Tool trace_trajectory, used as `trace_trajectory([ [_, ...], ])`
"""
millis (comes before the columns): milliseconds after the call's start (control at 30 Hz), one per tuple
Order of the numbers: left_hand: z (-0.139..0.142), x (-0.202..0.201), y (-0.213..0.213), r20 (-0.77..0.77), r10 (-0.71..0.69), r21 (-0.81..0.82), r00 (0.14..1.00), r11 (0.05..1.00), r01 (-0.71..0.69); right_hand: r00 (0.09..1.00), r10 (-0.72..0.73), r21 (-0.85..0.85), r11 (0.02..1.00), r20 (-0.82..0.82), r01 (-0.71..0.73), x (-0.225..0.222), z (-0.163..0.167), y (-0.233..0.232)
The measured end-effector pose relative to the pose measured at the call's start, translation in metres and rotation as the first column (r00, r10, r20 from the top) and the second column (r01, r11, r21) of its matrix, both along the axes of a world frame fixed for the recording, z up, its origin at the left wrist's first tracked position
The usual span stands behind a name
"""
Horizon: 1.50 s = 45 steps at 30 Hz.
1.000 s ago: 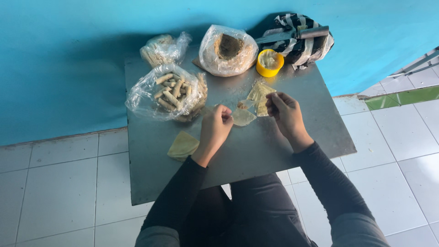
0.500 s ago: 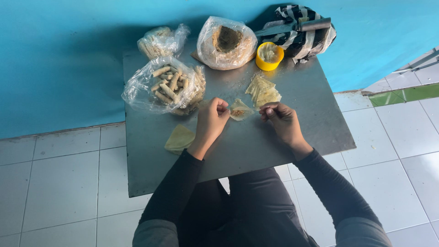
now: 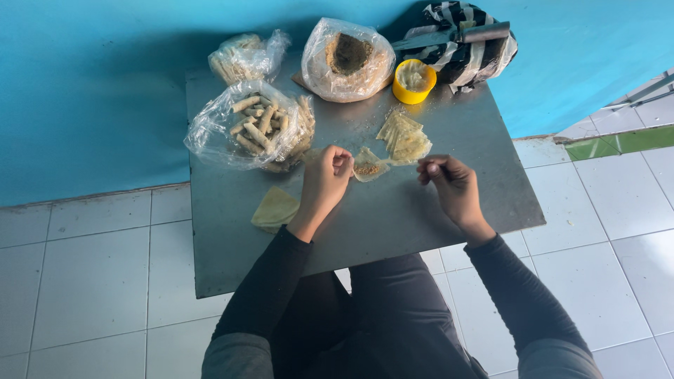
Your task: The person sits at a small metal table folding stuffed pastries. They take triangular pastry wrappers from a stack, spoon filling from a covered bowl onto a wrapper, fold the wrapper over the filling, and set the folded pastry aside, repeating the cycle; finished rolled pastries are visible in a plastic bag on the table.
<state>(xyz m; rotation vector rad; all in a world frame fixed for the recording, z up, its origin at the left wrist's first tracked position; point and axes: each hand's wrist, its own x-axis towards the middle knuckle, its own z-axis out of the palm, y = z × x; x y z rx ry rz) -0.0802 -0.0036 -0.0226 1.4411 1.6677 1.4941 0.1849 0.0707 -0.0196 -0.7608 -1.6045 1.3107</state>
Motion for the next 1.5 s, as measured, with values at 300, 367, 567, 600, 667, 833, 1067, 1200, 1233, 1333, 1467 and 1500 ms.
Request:
trace_trajectory([
  [300, -0.002, 0.008, 0.0, -0.09, -0.009, 0.059, 0.996, 0.998, 0.014, 0.991, -0.026, 0.366, 0.928, -0.13, 0.072, -0.103, 0.067, 0.079],
  [367, -0.002, 0.011, -0.001, -0.128, -0.013, 0.067, 0.992, 0.998, 0.022, 0.974, -0.156, 0.497, 0.866, 0.162, 0.056, -0.124, 0.076, 0.081],
  [567, 0.004, 0.014, -0.001, -0.226, 0.001, 0.094, 0.974, 0.995, 0.021, 0.842, -0.367, 0.636, 0.771, 0.395, 0.037, -0.104, 0.057, 0.034],
  [600, 0.005, 0.015, -0.002, -0.242, 0.011, 0.097, 0.97, 0.995, 0.013, 0.827, -0.342, 0.593, 0.805, 0.446, 0.013, -0.093, 0.051, 0.025],
  [667, 0.006, 0.016, -0.003, -0.284, 0.015, 0.089, 0.959, 0.996, 0.011, 0.771, -0.35, 0.562, 0.827, 0.533, -0.013, -0.078, 0.038, 0.004],
  [833, 0.009, 0.02, -0.004, -0.345, 0.023, 0.058, 0.938, 0.998, -0.003, 0.676, -0.46, 0.62, 0.785, 0.576, 0.005, -0.066, 0.02, -0.021],
  [1067, 0.01, 0.021, -0.003, -0.356, 0.028, 0.046, 0.934, 0.999, -0.012, 0.704, -0.43, 0.578, 0.816, 0.565, 0.035, -0.075, 0.018, -0.022],
  [1200, 0.009, 0.021, -0.003, -0.35, 0.024, 0.05, 0.936, 0.999, -0.006, 0.83, -0.321, 0.53, 0.847, 0.456, 0.036, -0.079, 0.021, -0.027],
  [1233, 0.009, 0.021, -0.002, -0.345, 0.021, 0.055, 0.938, 0.998, -0.003, 0.862, -0.282, 0.507, 0.861, 0.421, 0.034, -0.081, 0.022, -0.028],
  [1333, 0.009, 0.021, -0.002, -0.342, 0.02, 0.058, 0.939, 0.998, 0.0, 0.893, -0.197, 0.418, 0.908, 0.404, 0.011, -0.085, 0.026, -0.032],
  [1467, 0.009, 0.021, -0.001, -0.39, 0.05, 0.067, 0.919, 0.997, -0.026, 0.892, -0.187, 0.439, 0.899, 0.412, -0.014, -0.089, 0.027, -0.033],
  [1500, 0.009, 0.021, 0.0, -0.386, 0.05, 0.062, 0.921, 0.998, -0.028, 0.887, -0.197, 0.457, 0.889, 0.418, -0.018, -0.089, 0.027, -0.033],
])
